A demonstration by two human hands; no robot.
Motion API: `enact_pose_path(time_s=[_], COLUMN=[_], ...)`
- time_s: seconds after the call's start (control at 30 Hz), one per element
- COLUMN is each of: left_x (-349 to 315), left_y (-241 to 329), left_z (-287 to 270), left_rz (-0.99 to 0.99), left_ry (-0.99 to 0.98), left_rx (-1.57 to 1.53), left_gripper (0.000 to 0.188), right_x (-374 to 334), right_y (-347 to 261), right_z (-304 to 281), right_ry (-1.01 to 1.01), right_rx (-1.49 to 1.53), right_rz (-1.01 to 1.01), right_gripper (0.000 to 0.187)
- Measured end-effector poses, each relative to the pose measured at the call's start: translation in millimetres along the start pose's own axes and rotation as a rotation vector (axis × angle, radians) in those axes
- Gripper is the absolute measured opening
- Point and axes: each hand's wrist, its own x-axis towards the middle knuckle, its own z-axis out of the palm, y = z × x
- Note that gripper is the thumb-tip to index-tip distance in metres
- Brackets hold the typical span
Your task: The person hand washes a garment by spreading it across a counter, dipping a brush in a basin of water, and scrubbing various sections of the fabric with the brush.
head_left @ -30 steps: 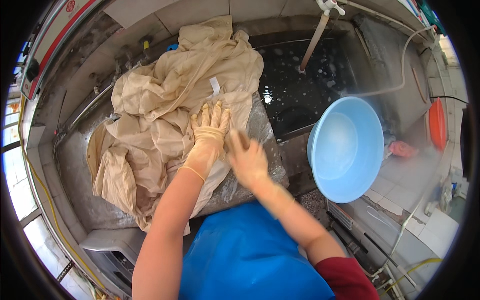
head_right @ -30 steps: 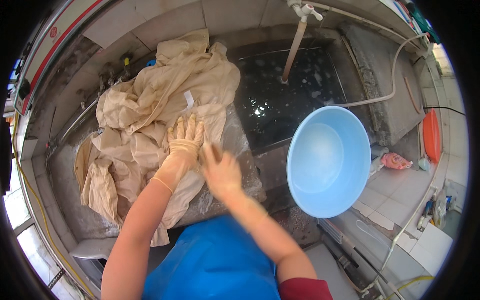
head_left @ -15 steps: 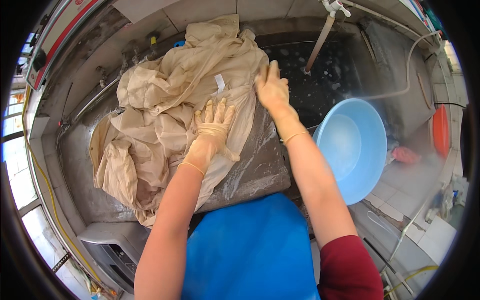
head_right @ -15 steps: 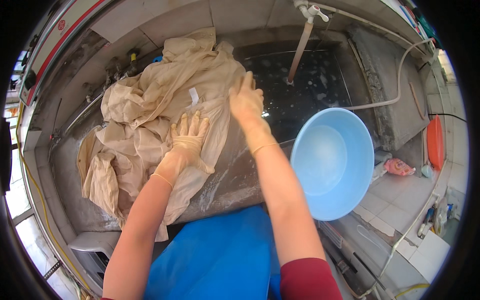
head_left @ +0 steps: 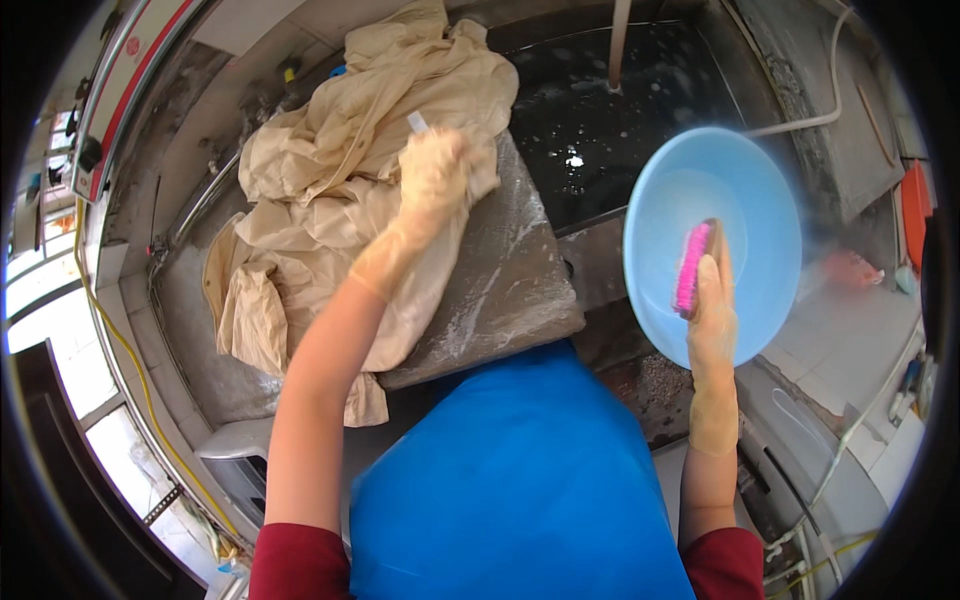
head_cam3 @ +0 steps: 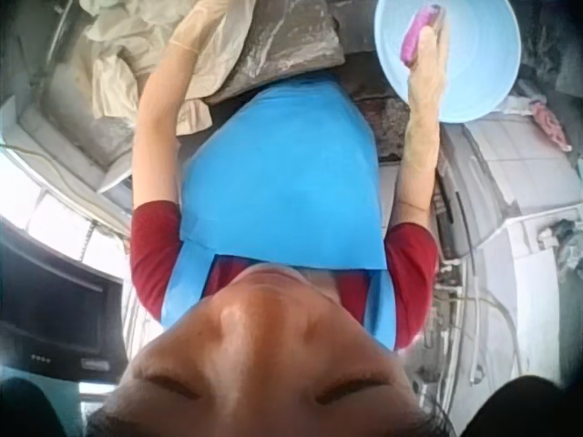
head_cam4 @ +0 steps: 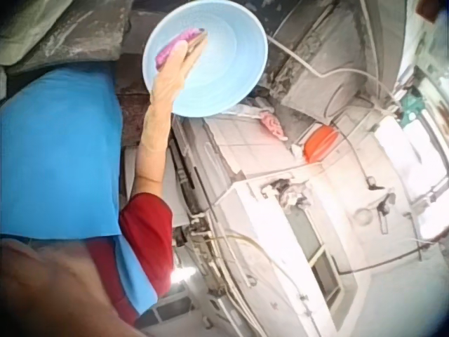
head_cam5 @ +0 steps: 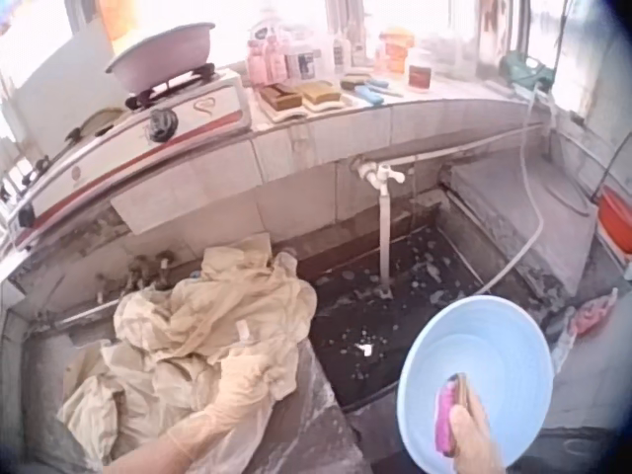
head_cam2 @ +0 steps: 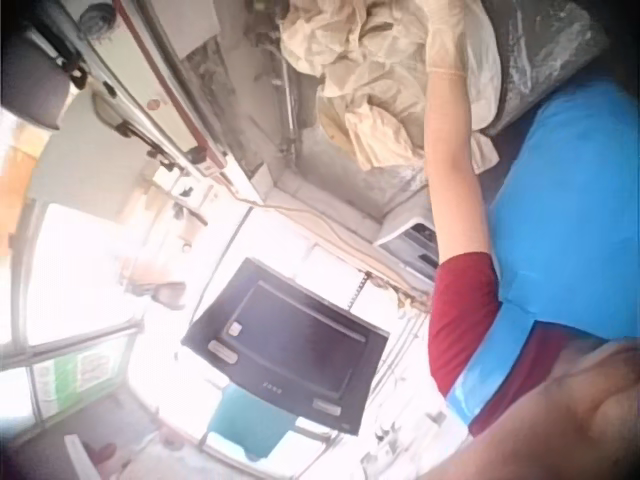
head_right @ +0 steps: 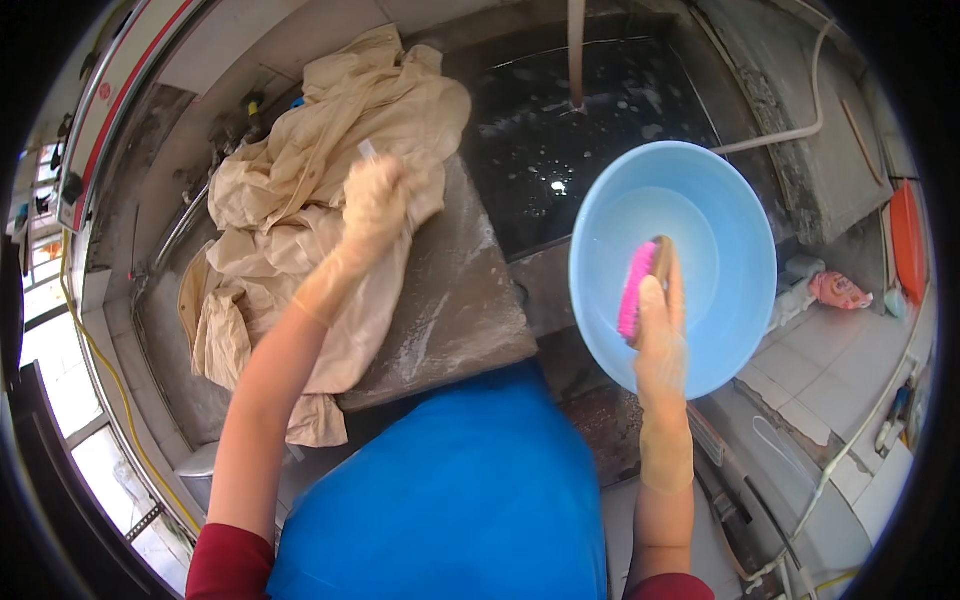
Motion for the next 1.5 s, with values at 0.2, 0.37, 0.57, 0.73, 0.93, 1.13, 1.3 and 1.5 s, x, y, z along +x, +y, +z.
enact_pose_path(time_s=[0.2, 0.37, 0.57, 0.73, 0.93, 1.13, 1.3, 1.5], left_x=[140, 185, 38, -127, -149, -184, -232, -249], left_y=[-18, 31, 34, 28, -13, 41, 34, 49], left_z=[4, -6, -67, -104, -63, -71, -84, -79], left_rz=[0.143, -0.145, 0.296, -0.067, 0.162, 0.098, 0.026, -0.074], left_ry=[0.392, -0.041, 0.141, -0.557, -0.275, -0.406, -0.378, -0.424], left_rx=[0.167, 0.157, 0.04, 0.215, 0.304, 0.141, 0.11, 0.157], left_gripper=[0.021, 0.038, 0.036, 0.013, 0.008, 0.019, 0.046, 0.07], right_x=[9, 30, 57, 72, 84, 70, 10, -86], right_y=[31, 61, 111, 117, 151, 132, 53, 48], right_z=[-42, -28, -43, -27, -38, -53, -15, 186], right_ry=[0.075, -0.111, -0.283, -0.39, -0.495, -0.188, -0.061, -0.584], right_rx=[0.039, -0.282, -0.792, -1.256, -1.265, -1.037, -0.799, -0.794], right_rz=[0.252, 0.182, -0.057, -0.02, -0.218, 0.137, -0.402, -0.255], right_gripper=[0.073, 0.083, 0.091, 0.097, 0.098, 0.095, 0.078, 0.071])
